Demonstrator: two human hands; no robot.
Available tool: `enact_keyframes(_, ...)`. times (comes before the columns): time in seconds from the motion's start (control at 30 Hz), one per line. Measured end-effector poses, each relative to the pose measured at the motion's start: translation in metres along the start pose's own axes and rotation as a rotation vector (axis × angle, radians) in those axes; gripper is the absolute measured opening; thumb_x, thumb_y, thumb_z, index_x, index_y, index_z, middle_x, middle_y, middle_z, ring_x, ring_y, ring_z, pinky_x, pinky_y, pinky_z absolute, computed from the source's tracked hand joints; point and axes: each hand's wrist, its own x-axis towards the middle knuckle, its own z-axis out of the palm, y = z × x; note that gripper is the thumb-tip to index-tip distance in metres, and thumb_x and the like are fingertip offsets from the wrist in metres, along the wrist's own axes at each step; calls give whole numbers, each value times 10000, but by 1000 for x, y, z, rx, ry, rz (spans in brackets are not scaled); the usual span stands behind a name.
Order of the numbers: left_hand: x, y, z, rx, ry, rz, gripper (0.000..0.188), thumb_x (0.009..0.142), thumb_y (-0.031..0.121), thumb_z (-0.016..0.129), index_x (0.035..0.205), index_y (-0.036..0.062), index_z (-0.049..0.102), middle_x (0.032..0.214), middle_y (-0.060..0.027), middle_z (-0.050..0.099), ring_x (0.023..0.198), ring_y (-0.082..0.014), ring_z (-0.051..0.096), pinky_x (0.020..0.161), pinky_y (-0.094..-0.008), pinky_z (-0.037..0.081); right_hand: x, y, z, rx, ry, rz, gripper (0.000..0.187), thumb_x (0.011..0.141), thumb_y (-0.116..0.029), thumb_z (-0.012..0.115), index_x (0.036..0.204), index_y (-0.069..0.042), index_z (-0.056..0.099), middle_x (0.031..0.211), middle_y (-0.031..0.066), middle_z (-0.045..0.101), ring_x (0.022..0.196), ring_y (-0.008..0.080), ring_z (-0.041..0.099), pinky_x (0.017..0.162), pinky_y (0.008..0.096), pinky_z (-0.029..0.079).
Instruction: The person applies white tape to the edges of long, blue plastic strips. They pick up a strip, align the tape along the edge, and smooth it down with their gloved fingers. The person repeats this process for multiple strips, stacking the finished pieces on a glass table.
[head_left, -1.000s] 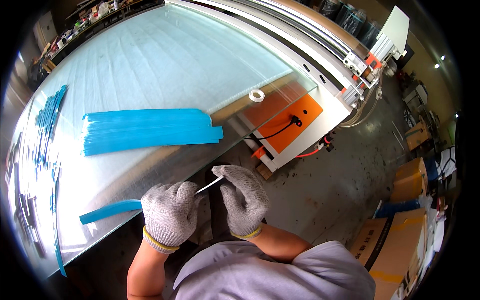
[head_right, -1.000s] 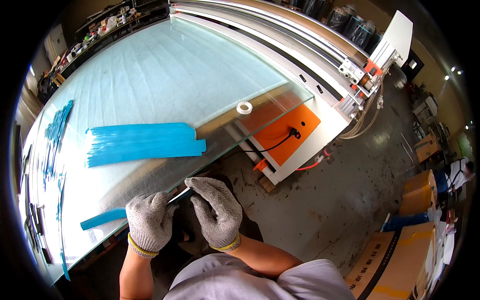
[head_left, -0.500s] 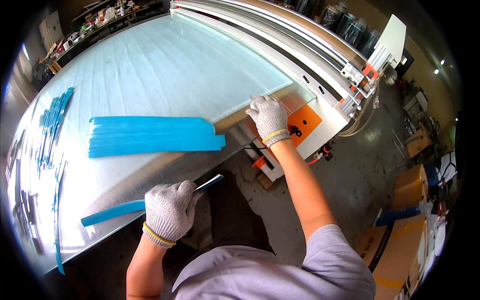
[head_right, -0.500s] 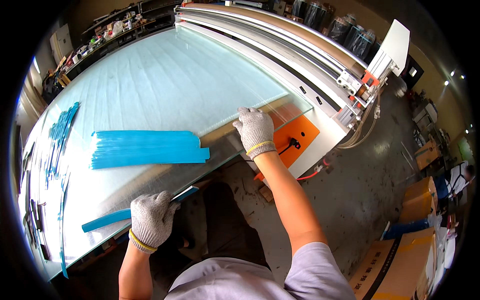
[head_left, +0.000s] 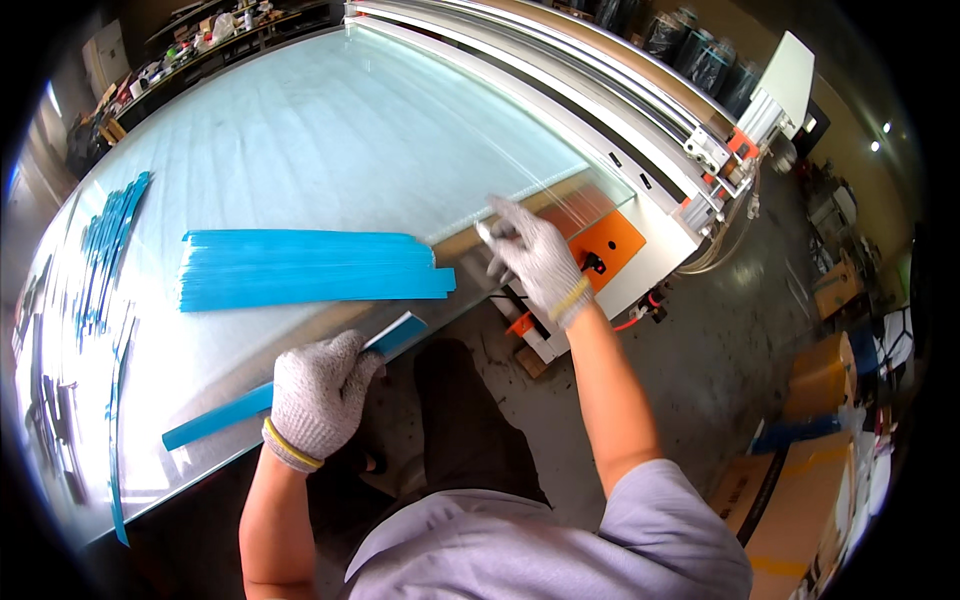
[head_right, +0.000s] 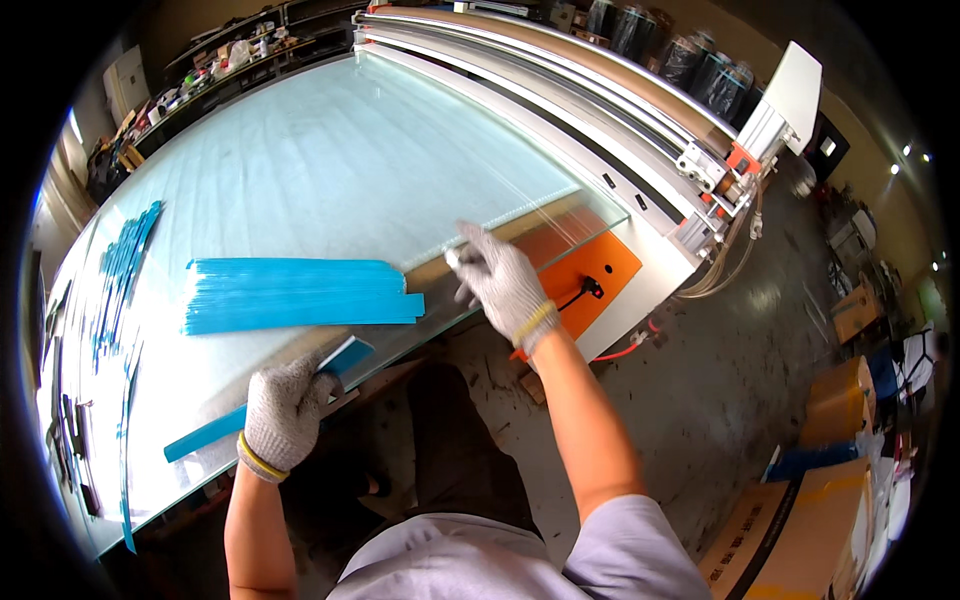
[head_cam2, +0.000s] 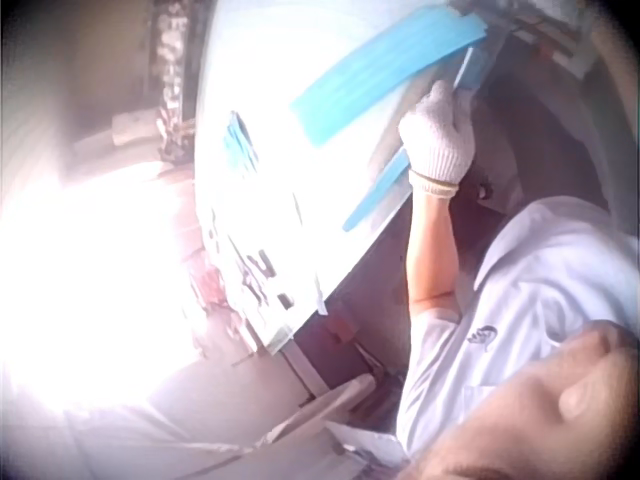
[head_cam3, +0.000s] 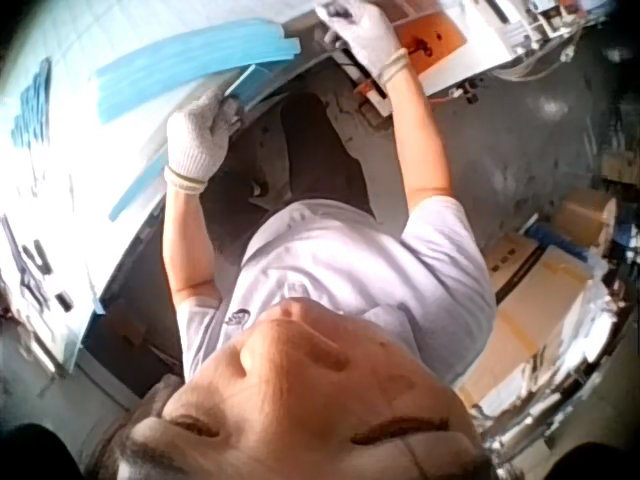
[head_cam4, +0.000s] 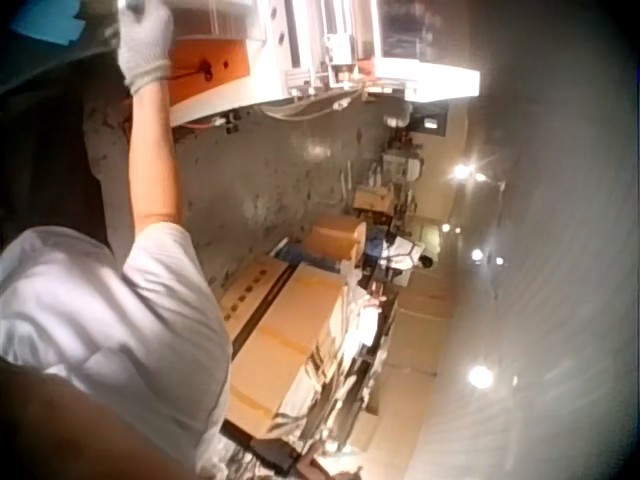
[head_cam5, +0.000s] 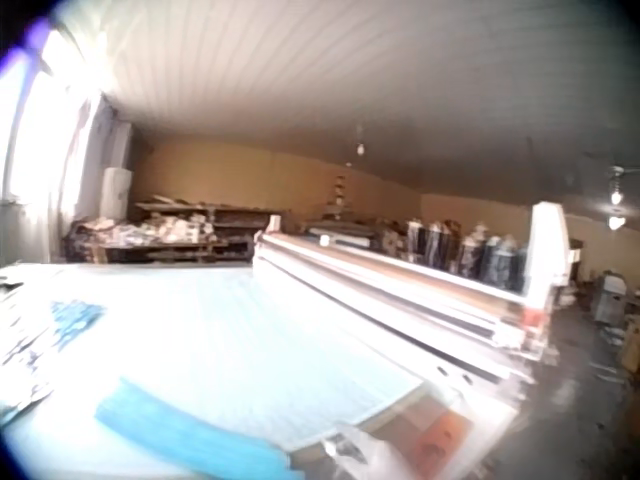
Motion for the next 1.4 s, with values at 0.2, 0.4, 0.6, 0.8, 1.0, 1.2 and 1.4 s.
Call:
enact_keyframes(0.2,21,-1,-14,-215,-155,-152,212,990,153,576,916,-12,687,731,-195,667,640,-342,653,655,-404,521,-77,6,37,562,-167,-144,493,994,-26,629,1472,-50,511,1136,100,650,943,183,710,852,311,610)
enact_keyframes(0.4,34,7,-12,-264,-241,-169,243,1019,174,559,970,-27,684,755,-173,684,657,-294,660,677,-391,523,-86,10,55,609,-113,-181,269,980,-17,636,1248,2,647,1089,134,699,901,231,724,757,328,595)
enact_keyframes(0.6,38,-1,-6,-294,-239,-85,261,1030,193,566,961,-31,682,724,-140,653,646,-245,614,672,-378,511,-93,7,67,618,-89,-82,162,950,19,660,1102,9,714,983,125,751,767,169,712,607,250,519)
enact_keyframes(0.8,38,-4,0,-420,-386,-217,276,1032,211,587,925,-25,684,699,-108,629,645,-183,582,657,-364,502,-97,2,86,452,44,-257,186,873,81,721,1046,28,764,979,112,768,748,133,703,678,238,566)
enact_keyframes(1.0,32,-6,1,-497,-478,-247,259,1025,209,600,923,-11,692,706,-100,643,644,-190,586,663,-368,500,-93,-5,87,138,128,-495,394,905,19,719,1295,-10,664,1119,132,753,939,132,706,841,277,571)
enact_keyframes(1.2,30,3,-10,-416,-580,-190,260,1011,220,618,896,-5,680,703,-161,637,623,-271,587,656,-394,499,-95,-5,86,119,65,-431,645,949,-141,725,1518,-33,443,1156,144,732,861,114,687,808,271,556)
enact_keyframes(1.4,24,-2,-5,-211,-669,-1,307,984,265,634,835,0,678,726,-221,645,682,-422,625,659,-479,509,-76,-12,46,661,-335,-165,471,1089,-422,461,1310,-11,523,1142,151,728,467,18,432,442,150,345)
